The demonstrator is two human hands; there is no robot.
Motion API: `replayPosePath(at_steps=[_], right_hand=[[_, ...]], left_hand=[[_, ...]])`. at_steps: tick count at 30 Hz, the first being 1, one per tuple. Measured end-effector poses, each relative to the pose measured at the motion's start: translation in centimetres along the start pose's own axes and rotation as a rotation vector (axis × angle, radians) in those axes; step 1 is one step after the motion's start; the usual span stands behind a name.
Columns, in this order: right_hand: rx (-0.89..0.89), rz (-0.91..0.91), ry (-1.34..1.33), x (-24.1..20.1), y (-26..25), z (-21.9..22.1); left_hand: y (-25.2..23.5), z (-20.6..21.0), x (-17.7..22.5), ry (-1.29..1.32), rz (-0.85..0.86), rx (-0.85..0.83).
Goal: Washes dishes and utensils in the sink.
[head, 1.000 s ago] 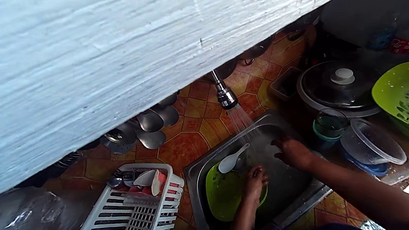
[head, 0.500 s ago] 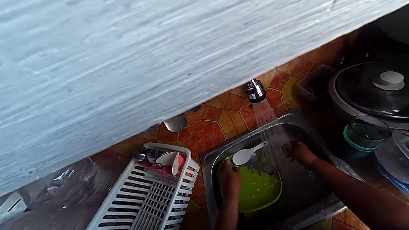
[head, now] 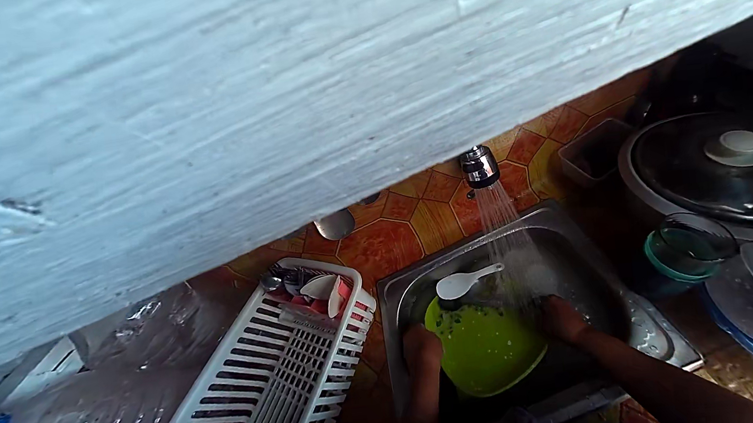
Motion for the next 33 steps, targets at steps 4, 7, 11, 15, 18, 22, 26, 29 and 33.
replayPosePath(at_steps=[4,7,11,15,18,22,26,29,33], right_hand=[[-0.044,0.013,0.103,0.8,0.7,0.2],[-0.119,-0.023,-0.034,1.5,0.8,1.4],[-0.155,-0.037,-0.157,2.2,0.8,2.4],[-0.065,-0.042,-0.133,2.1,1.1,0.7],[-0.004,-0.050,-0.087,1.5,1.8,-0.6],[0.016,-0.125,-0.173,0.7,2.5,-1.1],[-0.115,-0.134,-0.611,0.2,2.8,-0.7],[-0.272,-0.074,-1.037,-0.6,3.7,-0.5],[-0.153,-0.009,-1.142,0.2,4.9,-2.0]], left_hand=[[0.7,0.3,0.1,0.024,0.038,-0.016],[1.6,-1.6,0.6,0.037,0.066,0.025],[3.6,-4.8,2.1,0.032,0.084,0.082],[7.9,-8.8,4.7,-0.040,0.147,0.191],[10.6,-12.1,5.2,-0.071,0.192,0.333],[12.6,-15.7,4.0,0.011,0.266,0.587],[11.2,-15.9,2.8,0.191,0.333,0.612],[8.0,-12.3,2.2,0.326,0.329,0.411],[4.7,-5.3,3.0,0.417,0.322,0.197]])
Point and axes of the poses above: each hand's wrist, its own y-axis away from the middle knuckle, its own z-axis out of the palm, x = y × z, the point moved 7 cm from there along -y, towards the middle knuckle, and after that the axes turned 9 degrees about z, right-handed, at the moved point
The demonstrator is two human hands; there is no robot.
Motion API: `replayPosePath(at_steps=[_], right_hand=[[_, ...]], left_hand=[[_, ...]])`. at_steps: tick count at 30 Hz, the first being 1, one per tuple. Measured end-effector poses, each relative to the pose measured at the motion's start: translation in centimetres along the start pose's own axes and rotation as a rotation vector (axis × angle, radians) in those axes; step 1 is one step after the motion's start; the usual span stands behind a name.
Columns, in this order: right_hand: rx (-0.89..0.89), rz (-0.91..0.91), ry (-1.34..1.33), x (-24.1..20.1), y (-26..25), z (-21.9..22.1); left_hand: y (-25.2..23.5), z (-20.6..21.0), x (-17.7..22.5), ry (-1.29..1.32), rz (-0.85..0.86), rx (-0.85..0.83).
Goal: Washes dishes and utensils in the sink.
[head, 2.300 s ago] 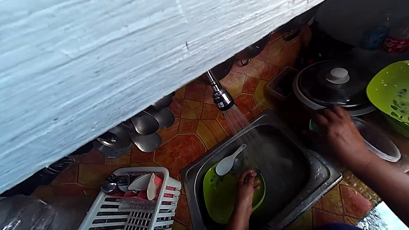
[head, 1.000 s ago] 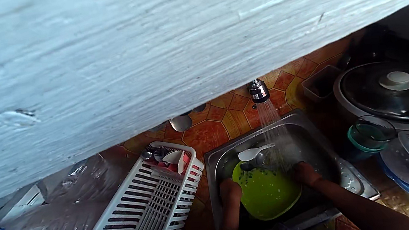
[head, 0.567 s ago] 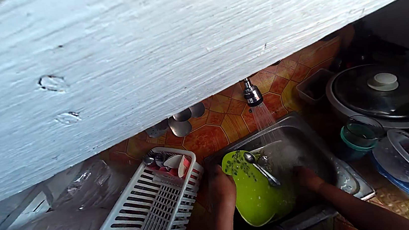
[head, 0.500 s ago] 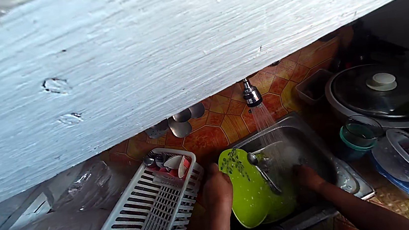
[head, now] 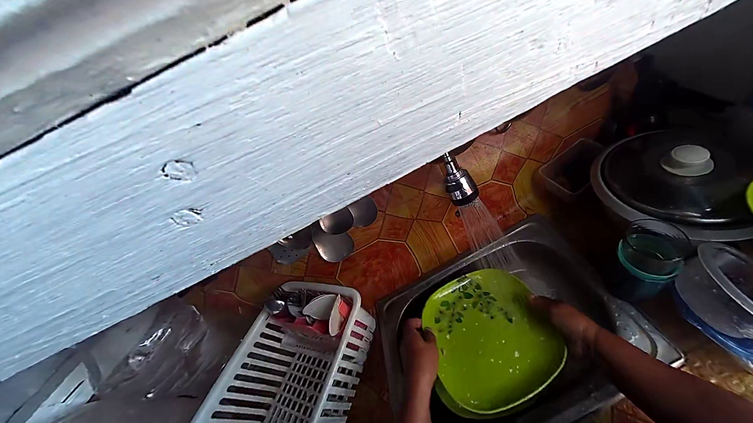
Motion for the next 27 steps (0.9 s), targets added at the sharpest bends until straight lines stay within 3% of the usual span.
replayPosePath(at_steps=[2,5,8,16,21,27], right_hand=[[0.113,-0.046,0.095,-0.2,0.5,-0.9],[0.243,-0.112,0.134,-0.5,1.4,-1.6],[0.285,-0.147,0.105,-0.8,2.6,-1.6],[0.265,-0.236,0.122,-1.7,4.4,-0.6],[0.229,-0.265,0.092,-1.4,3.5,0.0],[0.234,-0.272,0.009,-1.7,3.1,-0.1]], left_hand=[[-0.3,3.0,0.2,-0.127,0.018,-0.079],[-1.0,7.2,1.1,-0.442,0.188,-0.179],[-1.8,10.7,2.6,-0.588,0.350,-0.234],[-1.0,14.2,7.6,-0.426,0.542,-0.171],[1.5,15.6,10.1,-0.451,0.594,-0.304],[3.9,16.6,10.5,-0.429,0.805,-0.335]])
Point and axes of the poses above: each hand's wrist, its own y-axis away from the middle knuckle, its own z-axis out of the palm, x = y × z, the point moved 7 cm from there along -y, towards the middle knuckle, and after that the axes turned 9 degrees about z, right-handed, at the moved point
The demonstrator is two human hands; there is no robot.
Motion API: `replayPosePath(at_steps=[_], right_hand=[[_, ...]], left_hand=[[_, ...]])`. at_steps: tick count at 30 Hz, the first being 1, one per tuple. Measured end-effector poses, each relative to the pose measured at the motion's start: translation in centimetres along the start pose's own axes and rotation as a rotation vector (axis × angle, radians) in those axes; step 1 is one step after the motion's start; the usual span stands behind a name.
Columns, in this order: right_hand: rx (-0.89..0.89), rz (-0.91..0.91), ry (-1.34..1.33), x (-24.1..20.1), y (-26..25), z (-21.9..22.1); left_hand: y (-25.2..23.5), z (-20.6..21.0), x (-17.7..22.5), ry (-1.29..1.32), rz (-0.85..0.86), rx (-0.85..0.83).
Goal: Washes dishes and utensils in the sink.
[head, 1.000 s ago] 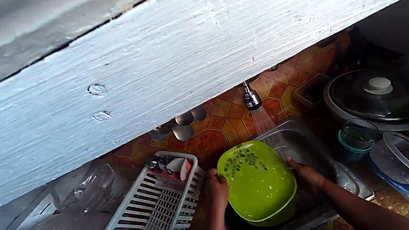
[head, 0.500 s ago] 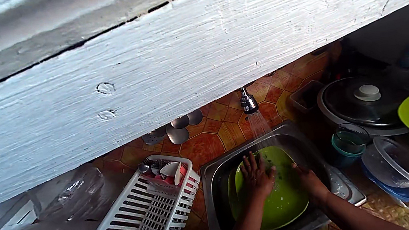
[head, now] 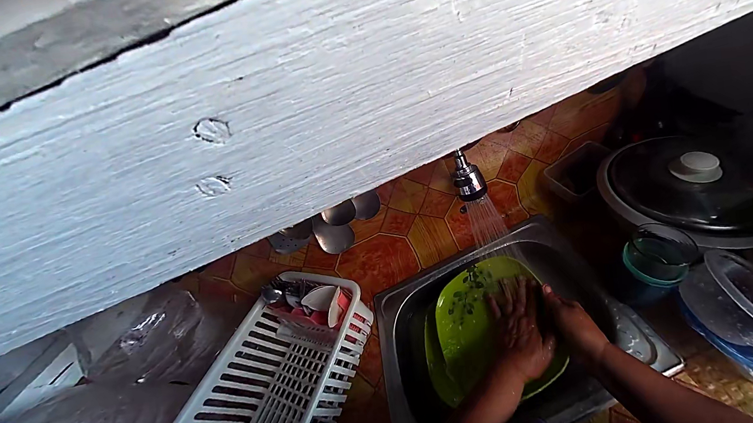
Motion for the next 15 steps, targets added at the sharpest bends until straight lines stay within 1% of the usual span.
replayPosePath(at_steps=[2,4,6,8,10,13,15], right_hand=[[0.010,-0.026,-0.054,-0.5,-0.3,-0.2],[0.031,-0.075,-0.048,-1.3,-0.4,-0.5],[0.074,-0.125,-0.007,-2.2,0.0,-1.1],[0.107,-0.176,0.062,-3.4,0.2,-2.3],[0.143,-0.209,0.115,-4.5,0.3,-3.3],[0.162,-0.218,0.165,-5.4,1.0,-3.9],[0.161,-0.204,0.209,-5.5,1.5,-4.2]], left_hand=[[0.6,-0.1,0.9,0.019,0.095,0.004],[1.2,-0.2,0.9,0.048,0.173,0.031],[2.0,-0.2,0.1,0.062,0.188,0.041],[2.9,0.1,-1.8,0.053,0.116,0.033],[3.6,0.7,-4.3,0.053,0.002,-0.026],[4.2,1.2,-6.9,0.013,-0.108,-0.060],[4.6,1.0,-8.5,-0.003,-0.234,-0.044]])
Point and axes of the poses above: each hand's wrist, its own y-axis away from the middle knuckle, its own z-axis out of the palm, x = y × z, the point moved 7 cm from there along -y, towards the middle knuckle, and after that the axes turned 9 degrees about z, right-handed, at the moved point
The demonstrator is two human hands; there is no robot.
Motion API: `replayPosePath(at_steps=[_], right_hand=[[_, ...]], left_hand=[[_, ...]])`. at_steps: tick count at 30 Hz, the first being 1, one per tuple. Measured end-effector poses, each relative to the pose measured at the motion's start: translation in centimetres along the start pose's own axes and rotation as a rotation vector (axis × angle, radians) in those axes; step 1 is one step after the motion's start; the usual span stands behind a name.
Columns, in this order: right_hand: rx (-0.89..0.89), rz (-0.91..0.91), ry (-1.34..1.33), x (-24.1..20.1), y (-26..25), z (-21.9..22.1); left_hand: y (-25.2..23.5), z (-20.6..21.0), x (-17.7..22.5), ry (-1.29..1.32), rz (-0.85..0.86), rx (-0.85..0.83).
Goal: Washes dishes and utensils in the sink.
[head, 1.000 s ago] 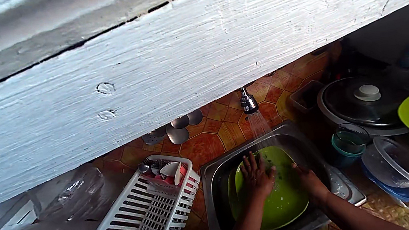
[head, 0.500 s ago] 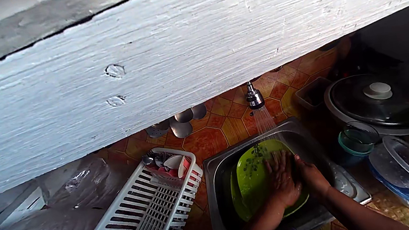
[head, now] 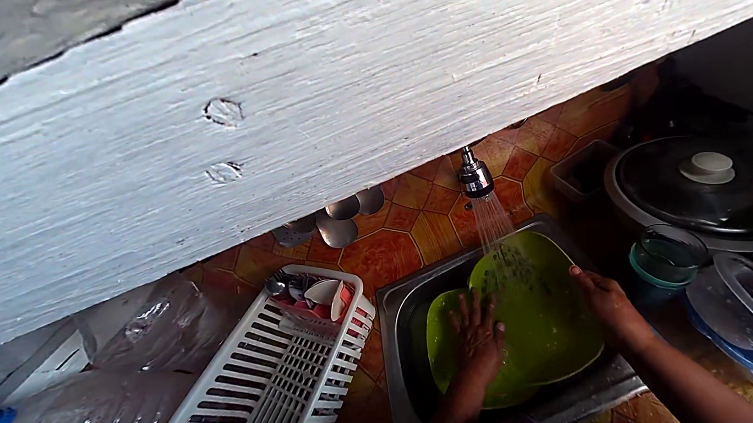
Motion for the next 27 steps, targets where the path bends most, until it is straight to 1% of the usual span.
replayPosePath(at_steps=[1,3,6,8,10,12,13,14,16,18,20,22,24,25,27], right_hand=[[-0.007,0.006,0.031,-0.1,0.2,-0.2],[-0.006,0.024,0.082,-0.4,0.6,-0.4],[0.012,0.103,0.086,-0.2,0.5,-1.0],[0.015,0.173,0.053,0.3,0.2,-1.3],[-0.007,0.238,-0.017,1.4,-0.1,-1.2],[-0.043,0.297,-0.119,3.6,-0.9,-0.7],[-0.064,0.329,-0.167,4.8,-1.3,-0.4],[-0.076,0.356,-0.199,5.9,-1.6,0.0],[-0.093,0.373,-0.200,7.3,-2.3,0.8],[-0.127,0.335,-0.105,7.9,-2.8,1.5],[-0.190,0.272,0.023,7.7,-2.9,2.5],[-0.293,0.218,0.118,7.6,-3.3,3.7],[-0.375,0.166,0.234,7.8,-3.3,4.9],[-0.412,0.115,0.324,7.5,-3.0,5.3],[-0.475,-0.046,0.529,5.9,-1.7,6.0]], left_hand=[[0.0,-0.2,-0.9,0.003,-0.080,0.003],[-0.1,-0.9,-1.9,0.003,-0.174,0.026],[0.1,-2.4,-1.5,0.174,-0.267,0.065],[0.3,-3.0,-1.8,0.406,-0.347,0.081],[0.9,-3.0,-2.8,0.701,-0.418,0.160],[2.0,-2.6,-3.7,0.981,-0.492,0.251],[2.7,-2.4,-3.9,1.082,-0.526,0.259],[3.3,-2.4,-3.9,1.158,-0.522,0.250],[4.1,-3.0,-3.5,1.234,-0.404,0.185],[4.8,-4.0,-3.2,1.228,-0.286,0.145],[5.6,-5.2,-3.1,1.218,-0.259,0.164],[6.1,-7.0,-2.8,1.201,-0.279,0.206],[6.6,-8.6,-2.2,1.206,-0.334,0.226],[6.8,-9.2,-1.9,1.221,-0.367,0.238],[7.0,-10.2,-1.8,1.264,-0.424,0.281]])
Point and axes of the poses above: each hand's wrist, its own y-axis away from the middle knuckle, its own z-axis out of the palm, x = y × z, the point moved 7 cm from there along -y, towards the middle knuckle, and after that the axes turned 9 degrees about z, right-handed, at the moved point
